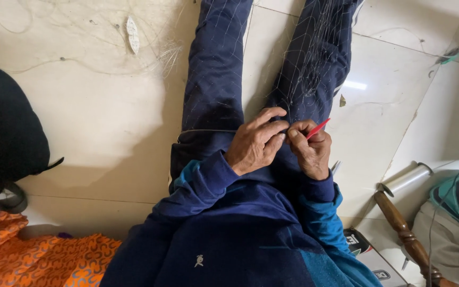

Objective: Repairing a fishing net by threading a shuttle needle through the mesh and tying knots while sitting on the floor.

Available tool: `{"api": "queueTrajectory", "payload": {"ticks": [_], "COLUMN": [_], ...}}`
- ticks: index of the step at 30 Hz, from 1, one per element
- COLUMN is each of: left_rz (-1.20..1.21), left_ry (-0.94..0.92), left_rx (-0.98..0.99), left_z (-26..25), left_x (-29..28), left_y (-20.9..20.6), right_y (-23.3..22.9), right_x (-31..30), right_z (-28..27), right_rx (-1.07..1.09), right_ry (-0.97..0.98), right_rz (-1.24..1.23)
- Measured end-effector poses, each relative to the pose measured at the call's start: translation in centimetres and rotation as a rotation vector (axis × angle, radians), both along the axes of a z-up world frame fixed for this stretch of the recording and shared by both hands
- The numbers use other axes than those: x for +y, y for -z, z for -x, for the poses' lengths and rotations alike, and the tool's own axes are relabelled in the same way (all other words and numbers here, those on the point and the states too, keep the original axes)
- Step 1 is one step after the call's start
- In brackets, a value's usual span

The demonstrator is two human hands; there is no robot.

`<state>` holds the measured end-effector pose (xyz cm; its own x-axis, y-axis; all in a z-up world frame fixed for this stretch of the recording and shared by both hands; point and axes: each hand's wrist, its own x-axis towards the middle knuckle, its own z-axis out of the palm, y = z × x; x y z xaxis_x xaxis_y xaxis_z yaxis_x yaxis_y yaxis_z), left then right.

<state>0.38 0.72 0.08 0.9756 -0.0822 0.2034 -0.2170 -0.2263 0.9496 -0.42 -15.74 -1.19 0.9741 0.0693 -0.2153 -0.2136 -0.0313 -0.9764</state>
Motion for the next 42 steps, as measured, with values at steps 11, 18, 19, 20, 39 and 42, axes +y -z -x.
{"api": "queueTrajectory", "payload": {"ticks": [11,18,19,20,39,42], "left_rz": [-0.051,-0.014,-0.012,-0.009,-0.200,-0.252], "left_ry": [-0.073,-0.025,-0.029,-0.030,-0.017,-0.007], "left_rx": [0.037,0.006,0.001,0.001,-0.013,0.038], "left_z": [1.8,1.7,1.7,1.8,0.5,0.1], "left_x": [0.3,1.1,1.1,1.1,1.3,1.1], "left_y": [0.1,-1.6,-1.5,-1.6,-0.4,0.0], "right_y": [-10.3,-12.7,-12.7,-12.6,-11.3,-10.2], "right_x": [1.9,3.8,3.8,3.7,3.6,3.6], "right_z": [2.9,3.5,3.8,3.9,4.9,5.0], "right_rx": [-0.155,0.005,0.034,0.036,0.145,0.164], "right_ry": [-0.502,-0.822,-0.852,-0.853,-0.889,-0.872], "right_rz": [0.157,0.065,0.045,0.047,-0.064,-0.050]}}
